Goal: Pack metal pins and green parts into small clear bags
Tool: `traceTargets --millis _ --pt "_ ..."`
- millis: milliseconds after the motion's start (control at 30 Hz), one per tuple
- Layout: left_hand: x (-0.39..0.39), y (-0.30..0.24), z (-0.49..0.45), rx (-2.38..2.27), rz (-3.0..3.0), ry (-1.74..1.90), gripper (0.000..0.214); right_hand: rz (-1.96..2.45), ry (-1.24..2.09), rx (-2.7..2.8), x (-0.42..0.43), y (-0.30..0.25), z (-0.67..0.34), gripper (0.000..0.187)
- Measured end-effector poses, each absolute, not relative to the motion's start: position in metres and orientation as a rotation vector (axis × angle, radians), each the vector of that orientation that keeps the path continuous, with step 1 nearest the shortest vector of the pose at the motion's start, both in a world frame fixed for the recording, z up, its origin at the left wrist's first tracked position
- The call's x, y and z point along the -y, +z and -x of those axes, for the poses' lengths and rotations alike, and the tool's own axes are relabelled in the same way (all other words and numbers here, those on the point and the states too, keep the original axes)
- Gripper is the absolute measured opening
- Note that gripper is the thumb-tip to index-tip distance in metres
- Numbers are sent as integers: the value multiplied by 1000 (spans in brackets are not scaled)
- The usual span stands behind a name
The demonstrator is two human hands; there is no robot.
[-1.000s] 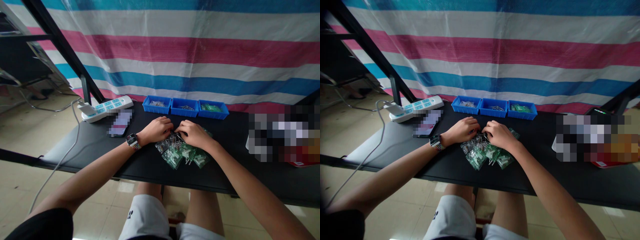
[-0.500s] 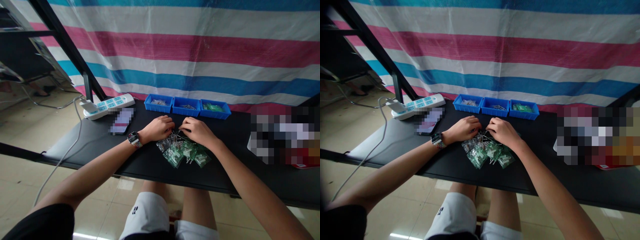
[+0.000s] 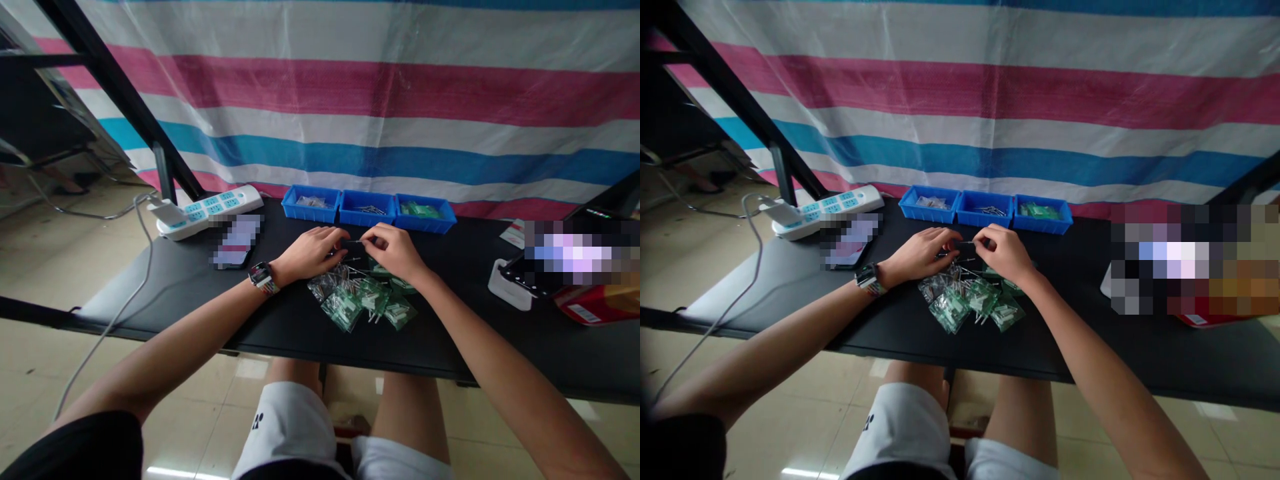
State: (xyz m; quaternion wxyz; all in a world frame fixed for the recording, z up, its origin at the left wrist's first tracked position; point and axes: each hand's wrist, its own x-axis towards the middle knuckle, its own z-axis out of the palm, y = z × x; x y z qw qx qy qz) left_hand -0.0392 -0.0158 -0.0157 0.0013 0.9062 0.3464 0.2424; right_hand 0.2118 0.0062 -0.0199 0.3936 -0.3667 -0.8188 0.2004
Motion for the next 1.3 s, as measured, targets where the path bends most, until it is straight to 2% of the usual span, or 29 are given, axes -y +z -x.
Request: traceTargets --millis 333,433,533,767,900,1133,1300 --pt "16 -14 39 -1097 -2924 849 19 887 656 2025 -5 -22 -209 22" --pt "15 -14 40 -1120 -2938 833 20 876 742 1983 -1 -23 -205 13" --pt "14 -14 41 -1122 -2935 848 23 872 819 1908 3 -22 -200 13" --pt "16 -12 40 -1138 -2910 855 26 817 691 1834 7 -18 -197 6" --pt "17 -11 40 -1128 -2868 924 19 810 755 1845 4 -21 -199 13" --pt "18 -11 40 -1105 -2826 958 15 833 873 1846 -1 -26 -201 37" --pt "18 -10 40 -1113 -2820 926 19 820 905 1838 1 -26 -199 36"
